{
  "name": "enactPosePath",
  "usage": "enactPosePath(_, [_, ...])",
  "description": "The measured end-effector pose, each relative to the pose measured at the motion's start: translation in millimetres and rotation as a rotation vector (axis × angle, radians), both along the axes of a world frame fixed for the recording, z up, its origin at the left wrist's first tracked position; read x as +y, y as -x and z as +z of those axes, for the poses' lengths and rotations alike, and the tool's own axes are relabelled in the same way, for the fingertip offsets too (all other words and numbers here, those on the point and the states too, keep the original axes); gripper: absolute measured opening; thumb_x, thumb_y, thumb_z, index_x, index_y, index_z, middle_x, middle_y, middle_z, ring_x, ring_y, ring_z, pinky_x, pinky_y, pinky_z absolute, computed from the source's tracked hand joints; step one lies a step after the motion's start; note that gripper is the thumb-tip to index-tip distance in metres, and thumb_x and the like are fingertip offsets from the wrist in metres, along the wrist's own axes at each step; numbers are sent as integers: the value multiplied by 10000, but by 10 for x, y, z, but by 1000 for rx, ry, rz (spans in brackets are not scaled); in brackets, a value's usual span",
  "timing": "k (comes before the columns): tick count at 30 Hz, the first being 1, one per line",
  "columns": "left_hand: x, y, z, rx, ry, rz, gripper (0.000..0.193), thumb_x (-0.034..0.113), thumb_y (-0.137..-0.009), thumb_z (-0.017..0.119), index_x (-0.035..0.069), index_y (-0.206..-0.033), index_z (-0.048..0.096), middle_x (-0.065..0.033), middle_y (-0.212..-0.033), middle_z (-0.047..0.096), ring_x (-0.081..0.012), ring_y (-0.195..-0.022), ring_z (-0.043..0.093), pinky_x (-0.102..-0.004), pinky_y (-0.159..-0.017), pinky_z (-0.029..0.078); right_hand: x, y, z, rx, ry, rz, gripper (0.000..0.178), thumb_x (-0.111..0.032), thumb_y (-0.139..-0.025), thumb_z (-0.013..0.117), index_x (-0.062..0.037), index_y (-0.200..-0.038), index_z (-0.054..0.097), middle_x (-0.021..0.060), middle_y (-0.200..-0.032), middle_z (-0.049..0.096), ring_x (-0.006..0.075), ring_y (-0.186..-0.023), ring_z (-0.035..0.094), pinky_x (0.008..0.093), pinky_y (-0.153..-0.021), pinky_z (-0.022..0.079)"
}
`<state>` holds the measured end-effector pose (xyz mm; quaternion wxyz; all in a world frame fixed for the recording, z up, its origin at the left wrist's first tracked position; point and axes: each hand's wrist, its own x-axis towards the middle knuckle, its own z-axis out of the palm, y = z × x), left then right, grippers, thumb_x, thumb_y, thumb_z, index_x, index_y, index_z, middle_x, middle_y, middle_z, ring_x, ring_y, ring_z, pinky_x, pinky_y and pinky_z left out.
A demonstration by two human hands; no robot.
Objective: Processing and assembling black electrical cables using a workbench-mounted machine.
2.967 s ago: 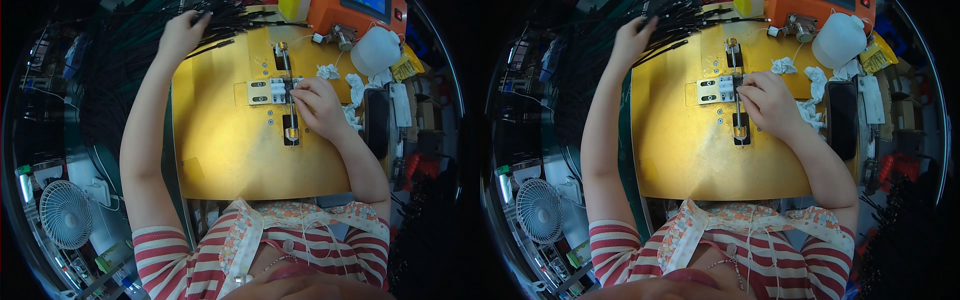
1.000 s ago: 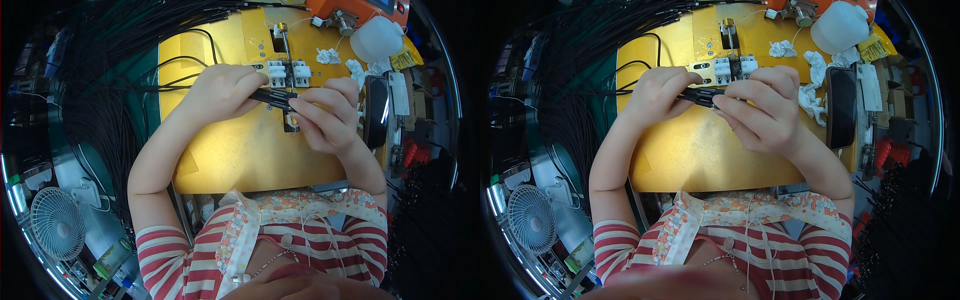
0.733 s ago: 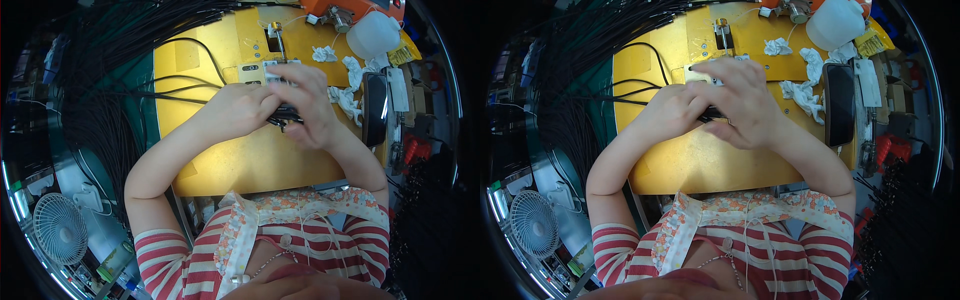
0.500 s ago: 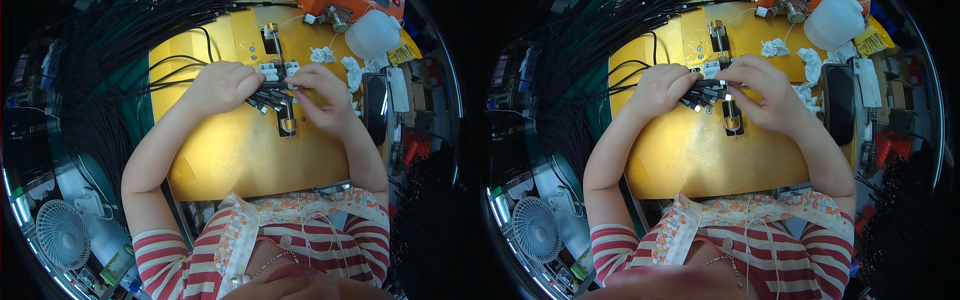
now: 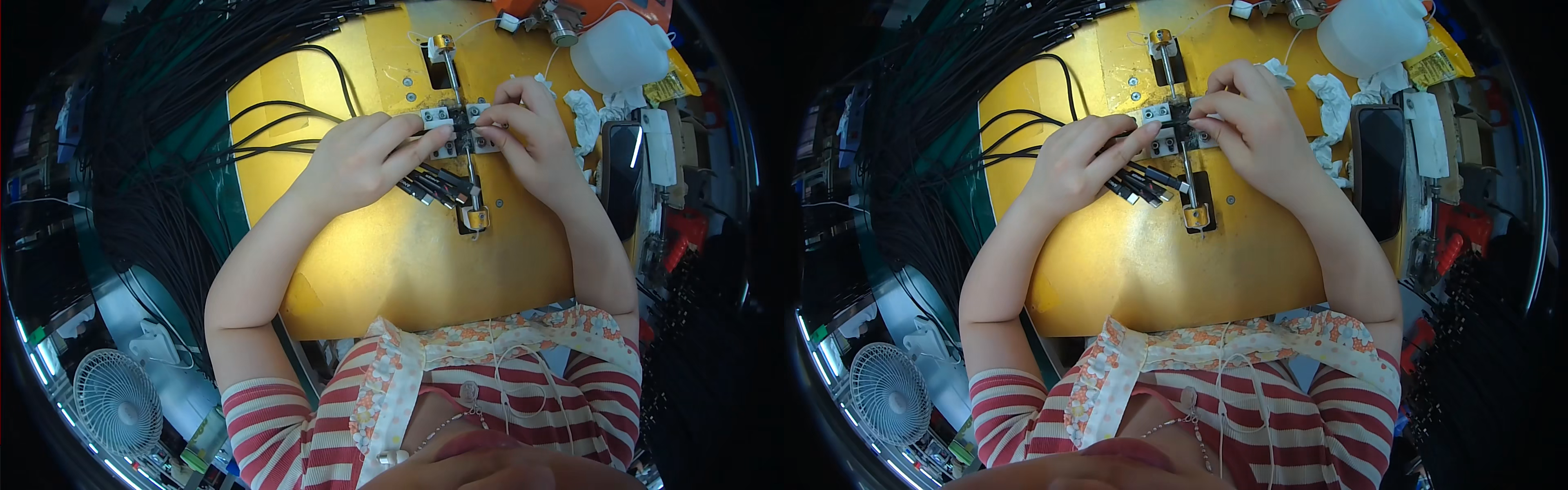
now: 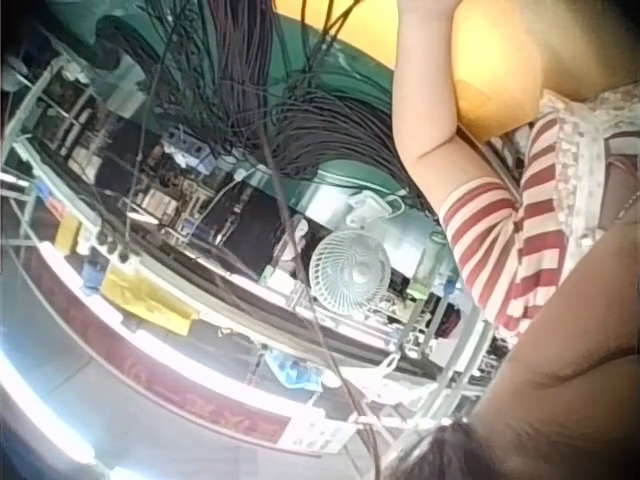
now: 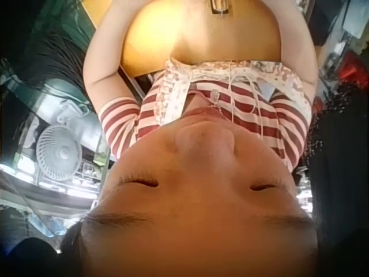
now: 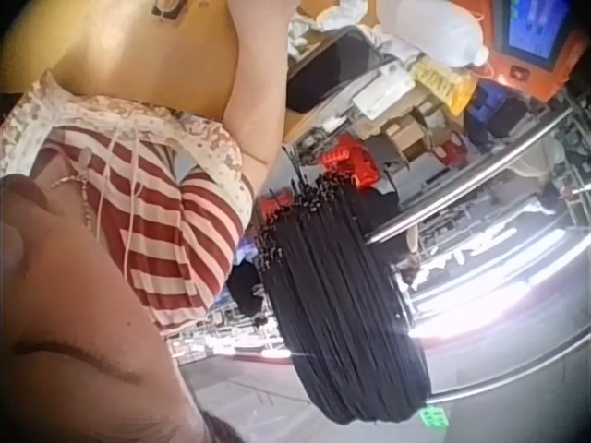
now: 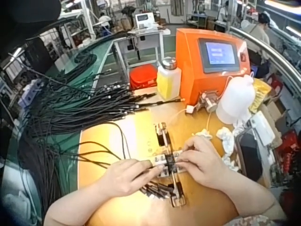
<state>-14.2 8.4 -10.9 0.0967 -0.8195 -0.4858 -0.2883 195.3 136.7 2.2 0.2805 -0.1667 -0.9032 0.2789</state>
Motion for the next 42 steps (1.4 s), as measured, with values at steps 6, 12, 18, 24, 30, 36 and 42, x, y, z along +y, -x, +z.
enactPosePath(6, [-7, 41, -7, 41, 98, 18, 453, 48, -700, 679, 100, -1150, 665, -38, -836, 588, -189, -715, 585, -302, -583, 461, -28, 34, -33, -53, 18, -29, 66, -58, -774, 675, -38, -824, 636, 60, -954, 518, 244, -920, 501, 355, -813, 403])
enactPosePath(12, [-13, 29, 33, 83, 152, 40, 467, 51, -701, 676, 130, -1161, 665, -20, -826, 582, -182, -730, 575, -302, -637, 431, -47, 28, 6, -68, -129, -31, 76, -75, -773, 678, -35, -803, 620, 62, -907, 524, 245, -870, 524, 364, -777, 418])
enactPosePath(18, [-1, 9, 23, 92, 132, 62, 470, 51, -698, 677, 147, -1157, 666, 2, -822, 579, -178, -773, 565, -307, -674, 430, -60, 10, 23, -27, -239, -12, 76, -65, -760, 679, -36, -816, 637, 52, -851, 546, 234, -824, 548, 355, -738, 430])
enactPosePath(24, [3, -3, 31, 65, 148, 71, 477, 55, -673, 683, 153, -1140, 670, 3, -830, 584, -185, -781, 564, -312, -672, 432, -93, -45, 71, -68, -342, 14, 84, -51, -738, 676, -38, -810, 635, 52, -830, 557, 230, -810, 559, 352, -719, 442])
enactPosePath(30, [16, -15, 76, -53, 204, 64, 464, 59, -653, 686, 142, -1109, 675, -16, -855, 600, -204, -770, 570, -318, -653, 437, -226, -34, 153, -21, -167, 225, 150, -54, -695, 672, -40, -833, 613, 53, -826, 545, 229, -796, 557, 355, -705, 448])
enactPosePath(36, [13, -26, 86, -72, 187, 58, 457, 55, -642, 696, 124, -1093, 675, -25, -875, 607, -209, -765, 576, -316, -637, 444, -233, -64, 137, 128, -211, 329, 182, -37, -684, 684, -21, -850, 613, 67, -842, 598, 231, -741, 585, 333, -629, 456])
enactPosePath(42, [15, -59, 109, -52, 188, 58, 452, 20, -632, 700, 105, -1075, 676, -31, -890, 613, -208, -767, 582, -321, -645, 464, -143, -70, 91, 144, -242, 204, 234, 17, -679, 694, -10, -909, 655, 82, -857, 623, 240, -737, 605, 343, -643, 482])
